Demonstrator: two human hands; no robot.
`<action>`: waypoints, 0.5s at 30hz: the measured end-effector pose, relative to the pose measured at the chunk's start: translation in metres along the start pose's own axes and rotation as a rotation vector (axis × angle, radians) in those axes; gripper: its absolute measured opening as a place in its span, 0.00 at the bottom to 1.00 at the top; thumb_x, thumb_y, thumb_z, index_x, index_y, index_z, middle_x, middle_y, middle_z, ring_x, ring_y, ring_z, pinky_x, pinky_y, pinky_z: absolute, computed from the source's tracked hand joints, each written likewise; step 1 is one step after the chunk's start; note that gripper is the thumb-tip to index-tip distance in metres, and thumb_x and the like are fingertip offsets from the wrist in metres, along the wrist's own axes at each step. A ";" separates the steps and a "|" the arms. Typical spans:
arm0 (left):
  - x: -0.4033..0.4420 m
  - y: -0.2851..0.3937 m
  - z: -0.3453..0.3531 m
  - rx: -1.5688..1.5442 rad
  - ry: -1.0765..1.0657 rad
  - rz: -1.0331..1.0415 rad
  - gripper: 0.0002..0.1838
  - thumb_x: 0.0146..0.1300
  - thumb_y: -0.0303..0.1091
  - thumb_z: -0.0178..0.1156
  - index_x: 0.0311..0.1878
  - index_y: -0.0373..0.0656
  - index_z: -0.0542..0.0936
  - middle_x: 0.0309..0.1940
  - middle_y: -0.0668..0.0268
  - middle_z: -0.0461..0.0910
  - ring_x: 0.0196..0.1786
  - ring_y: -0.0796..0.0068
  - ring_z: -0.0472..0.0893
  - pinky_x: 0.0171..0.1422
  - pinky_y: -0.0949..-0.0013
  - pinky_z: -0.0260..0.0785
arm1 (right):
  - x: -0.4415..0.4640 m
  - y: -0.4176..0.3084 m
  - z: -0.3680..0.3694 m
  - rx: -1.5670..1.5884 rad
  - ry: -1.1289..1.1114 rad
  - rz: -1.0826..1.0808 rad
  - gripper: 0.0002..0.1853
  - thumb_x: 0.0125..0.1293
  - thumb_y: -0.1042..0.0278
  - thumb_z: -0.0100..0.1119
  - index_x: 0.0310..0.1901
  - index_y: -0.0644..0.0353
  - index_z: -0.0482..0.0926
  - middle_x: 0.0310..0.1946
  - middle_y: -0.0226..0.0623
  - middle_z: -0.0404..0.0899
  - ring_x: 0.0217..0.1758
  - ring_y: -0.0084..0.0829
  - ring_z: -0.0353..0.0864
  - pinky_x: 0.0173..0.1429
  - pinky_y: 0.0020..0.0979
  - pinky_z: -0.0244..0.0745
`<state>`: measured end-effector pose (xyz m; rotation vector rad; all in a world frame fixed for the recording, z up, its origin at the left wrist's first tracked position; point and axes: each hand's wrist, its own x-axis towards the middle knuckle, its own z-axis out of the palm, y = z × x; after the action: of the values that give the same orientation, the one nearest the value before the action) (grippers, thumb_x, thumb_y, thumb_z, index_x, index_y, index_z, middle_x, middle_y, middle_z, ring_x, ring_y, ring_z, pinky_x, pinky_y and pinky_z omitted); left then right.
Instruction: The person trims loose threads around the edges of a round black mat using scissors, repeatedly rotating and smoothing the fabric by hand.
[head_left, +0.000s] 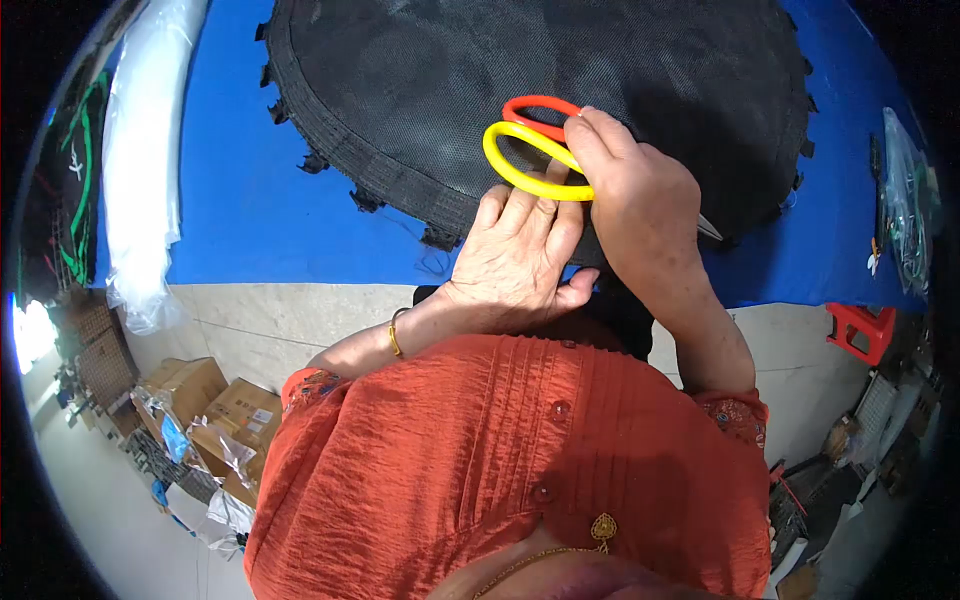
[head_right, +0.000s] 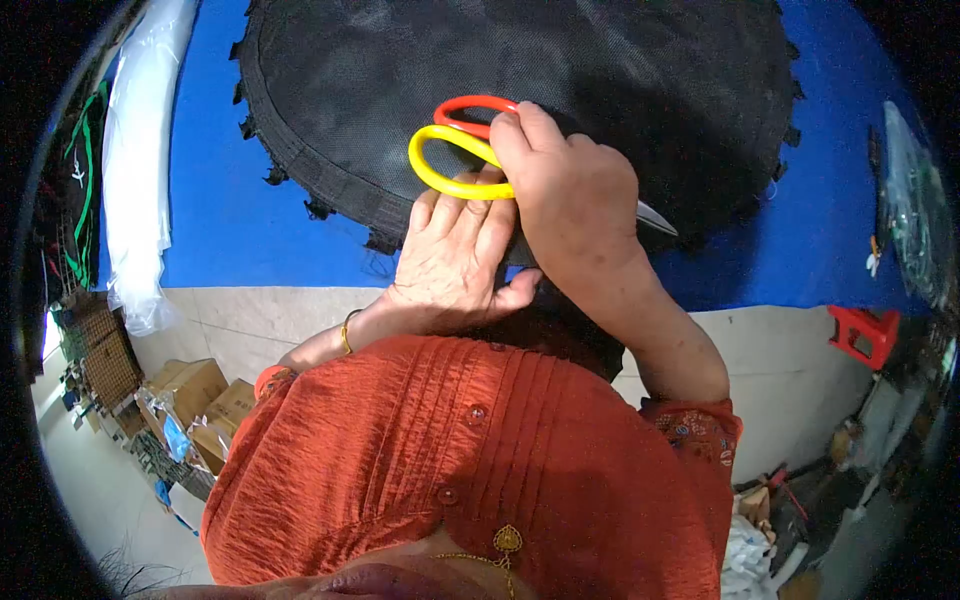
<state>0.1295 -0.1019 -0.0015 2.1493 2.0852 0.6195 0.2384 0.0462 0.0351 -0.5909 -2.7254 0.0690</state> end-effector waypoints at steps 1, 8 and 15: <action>0.000 0.000 -0.001 -0.007 0.002 0.004 0.44 0.61 0.61 0.68 0.70 0.34 0.76 0.71 0.40 0.74 0.73 0.44 0.73 0.75 0.43 0.63 | 0.000 -0.002 -0.002 -0.008 -0.014 0.006 0.17 0.62 0.64 0.68 0.53 0.55 0.83 0.56 0.35 0.87 0.31 0.33 0.88 0.37 0.35 0.85; 0.000 -0.001 0.002 -0.029 0.029 0.024 0.43 0.61 0.60 0.69 0.67 0.30 0.76 0.71 0.40 0.74 0.72 0.44 0.73 0.74 0.44 0.63 | -0.001 -0.006 -0.005 -0.032 0.017 0.006 0.15 0.62 0.65 0.67 0.50 0.55 0.82 0.46 0.33 0.85 0.31 0.34 0.88 0.35 0.36 0.84; 0.001 -0.001 0.000 -0.018 0.022 0.016 0.41 0.61 0.59 0.69 0.64 0.31 0.77 0.71 0.38 0.73 0.72 0.45 0.73 0.73 0.45 0.64 | 0.015 0.005 0.001 -0.005 0.046 -0.013 0.16 0.61 0.66 0.68 0.51 0.55 0.82 0.41 0.34 0.82 0.30 0.37 0.87 0.33 0.38 0.83</action>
<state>0.1286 -0.1013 -0.0016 2.1610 2.0675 0.6647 0.2277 0.0567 0.0386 -0.5691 -2.6859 0.0446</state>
